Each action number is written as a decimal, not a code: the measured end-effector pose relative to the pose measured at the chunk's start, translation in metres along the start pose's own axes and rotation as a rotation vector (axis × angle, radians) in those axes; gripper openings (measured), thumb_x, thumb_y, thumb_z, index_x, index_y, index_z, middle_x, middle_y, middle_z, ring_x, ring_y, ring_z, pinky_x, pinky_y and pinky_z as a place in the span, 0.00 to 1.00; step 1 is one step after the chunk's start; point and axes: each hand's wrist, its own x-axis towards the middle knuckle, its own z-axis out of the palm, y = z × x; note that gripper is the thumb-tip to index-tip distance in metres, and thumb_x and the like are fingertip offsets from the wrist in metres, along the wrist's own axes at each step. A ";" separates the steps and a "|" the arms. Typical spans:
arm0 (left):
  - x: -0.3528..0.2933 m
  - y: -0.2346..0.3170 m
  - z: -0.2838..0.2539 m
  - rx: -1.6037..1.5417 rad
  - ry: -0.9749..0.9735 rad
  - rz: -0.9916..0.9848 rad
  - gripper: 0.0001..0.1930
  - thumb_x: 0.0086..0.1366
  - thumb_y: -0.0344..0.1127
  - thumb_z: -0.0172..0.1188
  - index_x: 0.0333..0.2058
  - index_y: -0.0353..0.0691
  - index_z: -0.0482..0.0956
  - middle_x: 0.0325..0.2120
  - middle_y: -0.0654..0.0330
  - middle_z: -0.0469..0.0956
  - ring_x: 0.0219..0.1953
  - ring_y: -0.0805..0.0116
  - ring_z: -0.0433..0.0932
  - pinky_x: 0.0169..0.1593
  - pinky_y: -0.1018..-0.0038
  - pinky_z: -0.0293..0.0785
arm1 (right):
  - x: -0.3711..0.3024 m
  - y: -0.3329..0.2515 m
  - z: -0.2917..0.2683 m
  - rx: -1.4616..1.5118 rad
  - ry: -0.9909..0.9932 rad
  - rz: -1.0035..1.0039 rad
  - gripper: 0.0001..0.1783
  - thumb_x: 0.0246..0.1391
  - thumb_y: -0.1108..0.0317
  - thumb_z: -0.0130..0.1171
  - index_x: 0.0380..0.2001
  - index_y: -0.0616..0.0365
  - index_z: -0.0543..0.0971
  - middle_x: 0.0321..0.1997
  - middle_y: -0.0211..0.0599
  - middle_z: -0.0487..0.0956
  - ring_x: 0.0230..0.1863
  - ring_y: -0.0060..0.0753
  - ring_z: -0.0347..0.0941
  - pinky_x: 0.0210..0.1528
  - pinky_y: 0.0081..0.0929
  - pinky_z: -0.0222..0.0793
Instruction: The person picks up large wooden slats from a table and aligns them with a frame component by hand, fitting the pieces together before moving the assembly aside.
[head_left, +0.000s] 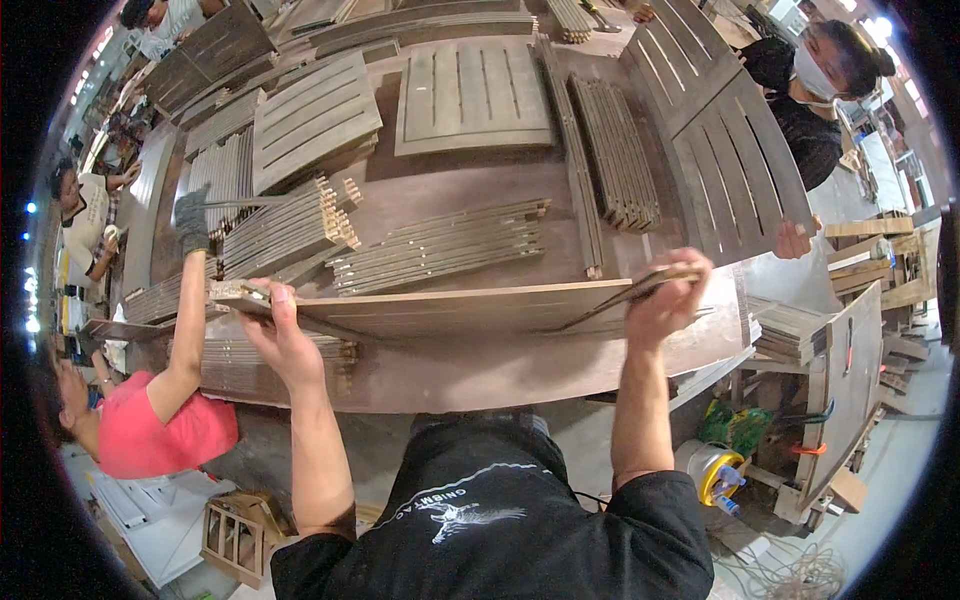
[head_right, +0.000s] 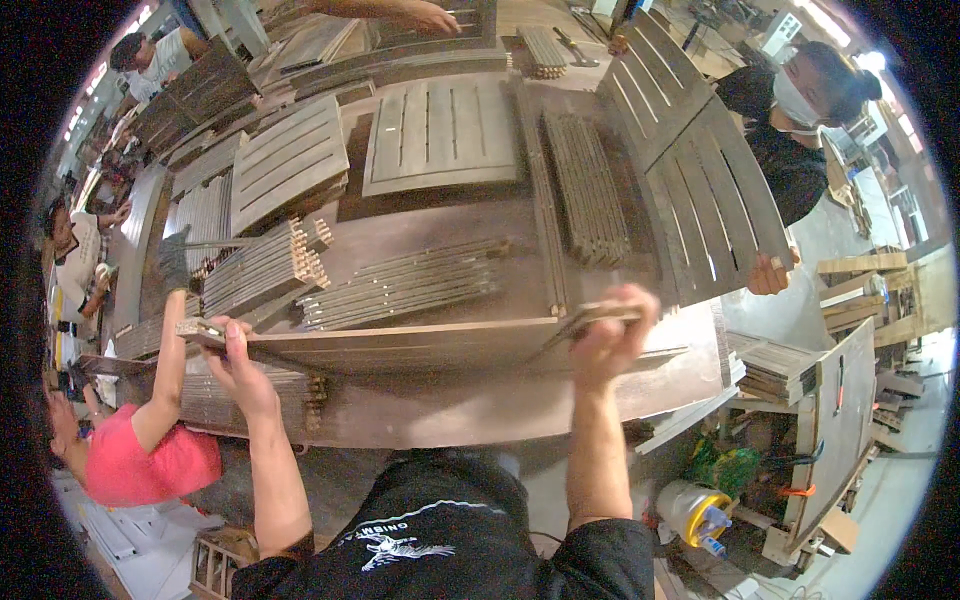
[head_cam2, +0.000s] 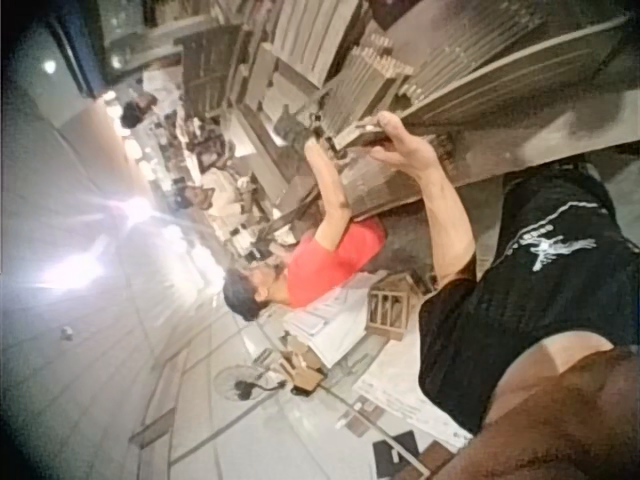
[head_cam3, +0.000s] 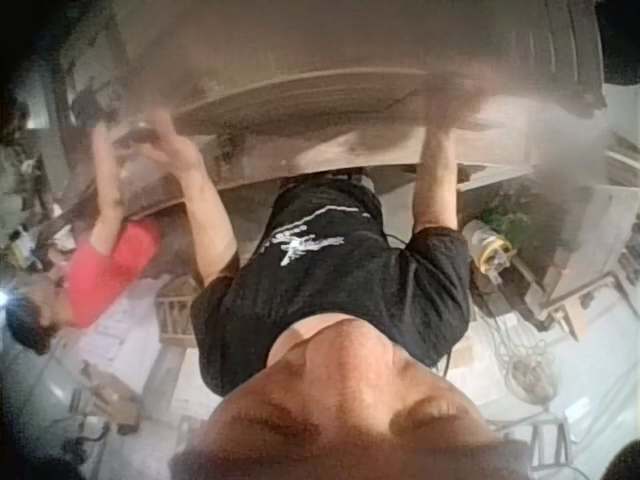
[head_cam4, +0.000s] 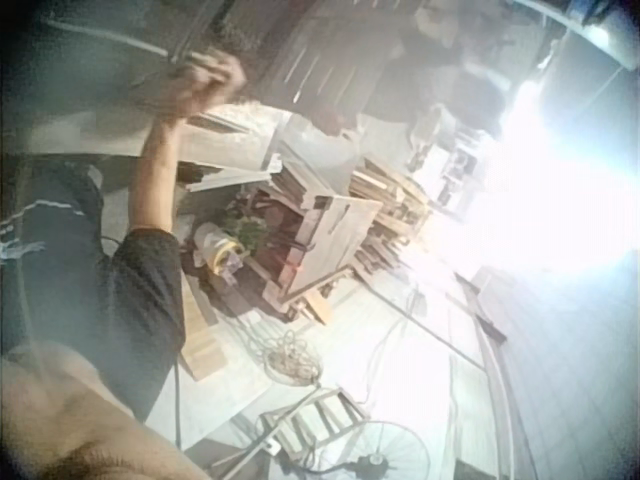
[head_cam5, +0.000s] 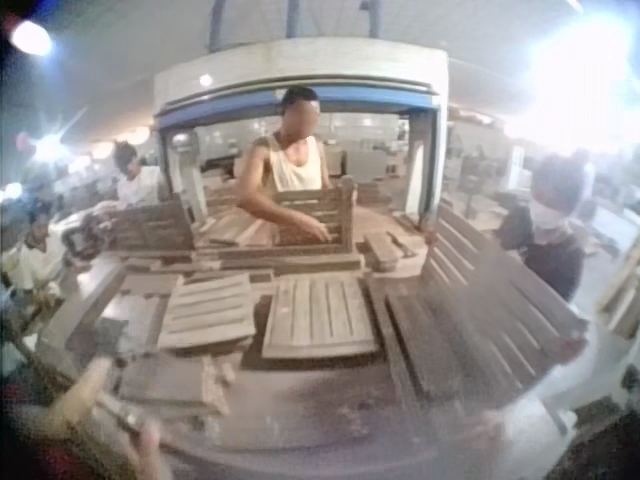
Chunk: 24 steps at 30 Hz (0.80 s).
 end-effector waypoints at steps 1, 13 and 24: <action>-0.001 0.000 -0.001 -0.015 0.007 -0.011 0.13 0.67 0.36 0.55 0.47 0.38 0.67 0.38 0.65 0.68 0.38 0.75 0.67 0.46 0.76 0.65 | -0.006 -0.008 0.008 -0.062 -0.055 -0.141 0.34 0.59 0.32 0.46 0.40 0.57 0.70 0.26 0.27 0.69 0.23 0.18 0.64 0.28 0.18 0.62; 0.014 0.000 0.014 0.083 0.027 -0.056 0.14 0.68 0.40 0.52 0.46 0.37 0.67 0.33 0.62 0.69 0.35 0.74 0.67 0.41 0.75 0.66 | -0.021 -0.015 0.018 0.071 -0.052 0.128 0.44 0.54 0.28 0.48 0.47 0.64 0.71 0.23 0.27 0.68 0.23 0.17 0.61 0.29 0.16 0.59; -0.020 0.020 -0.005 -0.115 0.023 -0.031 0.14 0.64 0.37 0.58 0.43 0.41 0.66 0.33 0.67 0.67 0.32 0.80 0.65 0.37 0.82 0.64 | -0.070 0.016 -0.032 0.271 -0.290 0.388 0.46 0.56 0.24 0.32 0.37 0.61 0.75 0.34 0.37 0.75 0.35 0.27 0.71 0.40 0.30 0.68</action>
